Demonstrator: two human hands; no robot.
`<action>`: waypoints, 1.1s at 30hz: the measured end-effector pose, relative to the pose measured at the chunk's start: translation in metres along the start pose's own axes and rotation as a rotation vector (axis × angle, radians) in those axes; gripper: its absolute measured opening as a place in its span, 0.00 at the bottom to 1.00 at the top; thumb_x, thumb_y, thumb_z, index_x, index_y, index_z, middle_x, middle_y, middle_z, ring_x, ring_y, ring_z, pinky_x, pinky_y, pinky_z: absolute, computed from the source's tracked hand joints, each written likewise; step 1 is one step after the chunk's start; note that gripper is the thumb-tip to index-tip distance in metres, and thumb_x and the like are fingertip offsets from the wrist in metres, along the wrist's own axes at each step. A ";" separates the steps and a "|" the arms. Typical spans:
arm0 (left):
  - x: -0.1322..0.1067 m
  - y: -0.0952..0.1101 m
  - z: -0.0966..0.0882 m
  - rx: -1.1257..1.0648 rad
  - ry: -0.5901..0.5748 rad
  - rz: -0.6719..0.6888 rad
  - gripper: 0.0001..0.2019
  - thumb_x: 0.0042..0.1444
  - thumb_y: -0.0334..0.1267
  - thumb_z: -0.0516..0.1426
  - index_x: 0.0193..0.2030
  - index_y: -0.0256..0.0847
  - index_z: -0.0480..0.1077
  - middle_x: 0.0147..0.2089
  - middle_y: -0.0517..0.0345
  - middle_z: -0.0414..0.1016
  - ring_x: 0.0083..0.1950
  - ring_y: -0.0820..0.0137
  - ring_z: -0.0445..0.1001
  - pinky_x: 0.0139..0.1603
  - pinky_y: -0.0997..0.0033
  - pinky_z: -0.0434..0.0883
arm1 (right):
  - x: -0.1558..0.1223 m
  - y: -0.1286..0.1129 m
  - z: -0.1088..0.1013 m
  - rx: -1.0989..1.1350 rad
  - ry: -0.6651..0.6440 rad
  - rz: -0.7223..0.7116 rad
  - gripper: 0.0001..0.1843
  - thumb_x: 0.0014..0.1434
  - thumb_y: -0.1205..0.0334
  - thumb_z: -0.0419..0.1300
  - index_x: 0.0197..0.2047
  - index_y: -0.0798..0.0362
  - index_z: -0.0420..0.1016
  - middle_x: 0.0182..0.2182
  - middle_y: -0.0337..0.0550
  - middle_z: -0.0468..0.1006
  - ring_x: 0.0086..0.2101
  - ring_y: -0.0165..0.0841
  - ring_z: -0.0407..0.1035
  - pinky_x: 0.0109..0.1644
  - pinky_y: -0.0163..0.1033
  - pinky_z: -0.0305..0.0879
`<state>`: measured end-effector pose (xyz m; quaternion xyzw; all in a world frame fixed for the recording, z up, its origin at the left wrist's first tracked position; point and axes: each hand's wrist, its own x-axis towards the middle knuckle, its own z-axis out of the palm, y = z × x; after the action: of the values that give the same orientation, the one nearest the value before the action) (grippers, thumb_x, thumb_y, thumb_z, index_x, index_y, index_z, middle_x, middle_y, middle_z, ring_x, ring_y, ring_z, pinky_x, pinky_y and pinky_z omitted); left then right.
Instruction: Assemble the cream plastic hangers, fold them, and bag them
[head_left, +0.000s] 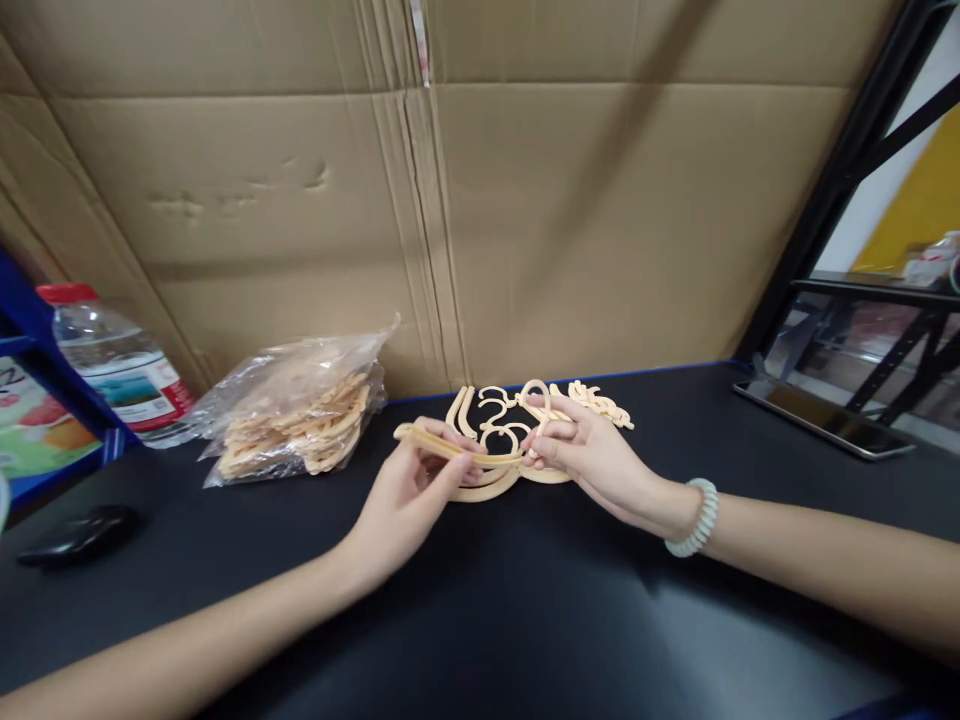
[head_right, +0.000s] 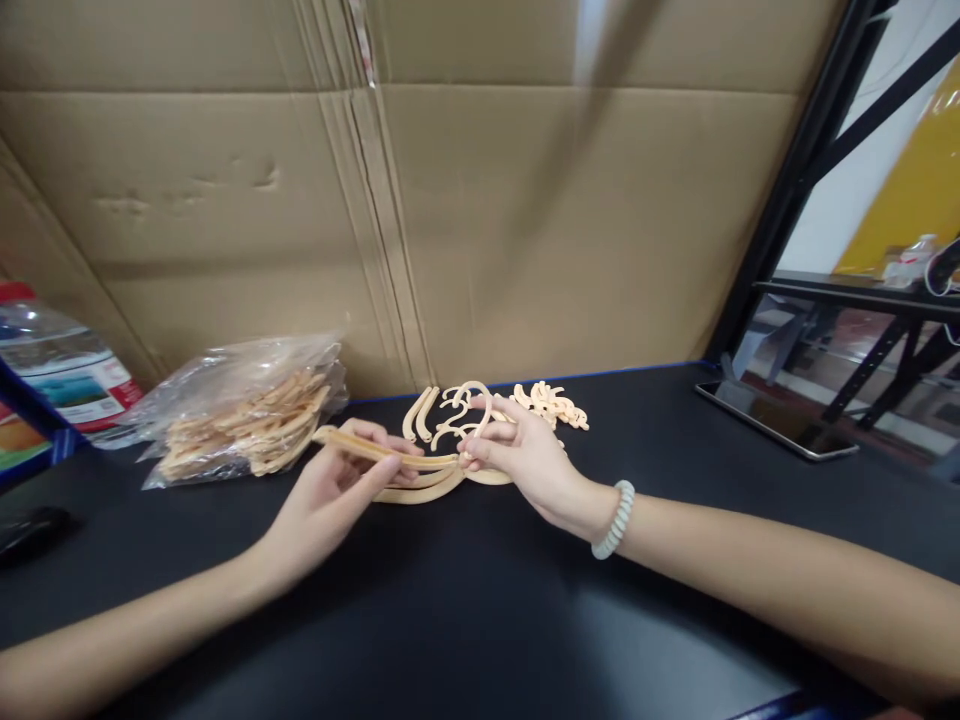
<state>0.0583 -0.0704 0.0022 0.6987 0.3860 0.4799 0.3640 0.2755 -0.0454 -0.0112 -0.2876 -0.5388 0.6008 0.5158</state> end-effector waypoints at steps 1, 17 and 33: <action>-0.006 -0.001 0.003 -0.029 -0.003 -0.003 0.11 0.60 0.45 0.56 0.39 0.41 0.61 0.44 0.52 0.75 0.42 0.65 0.78 0.45 0.61 0.78 | -0.001 0.003 0.000 0.006 0.001 0.017 0.23 0.49 0.61 0.71 0.48 0.52 0.71 0.31 0.37 0.79 0.32 0.29 0.75 0.44 0.39 0.73; -0.026 0.000 0.007 -0.046 -0.058 0.129 0.03 0.64 0.30 0.54 0.40 0.42 0.63 0.42 0.55 0.78 0.39 0.69 0.79 0.40 0.70 0.78 | -0.020 0.002 0.004 0.103 -0.263 0.220 0.11 0.61 0.55 0.63 0.36 0.56 0.73 0.44 0.48 0.79 0.37 0.31 0.77 0.43 0.38 0.74; -0.029 -0.002 0.008 0.161 -0.079 0.204 0.09 0.62 0.26 0.55 0.42 0.46 0.66 0.42 0.59 0.78 0.40 0.70 0.81 0.41 0.72 0.78 | -0.021 0.005 0.005 0.016 -0.223 0.214 0.14 0.62 0.56 0.62 0.32 0.54 0.64 0.29 0.40 0.79 0.30 0.29 0.78 0.34 0.32 0.72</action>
<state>0.0582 -0.0967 -0.0127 0.7796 0.3356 0.4540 0.2712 0.2754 -0.0659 -0.0193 -0.2707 -0.5543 0.6847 0.3882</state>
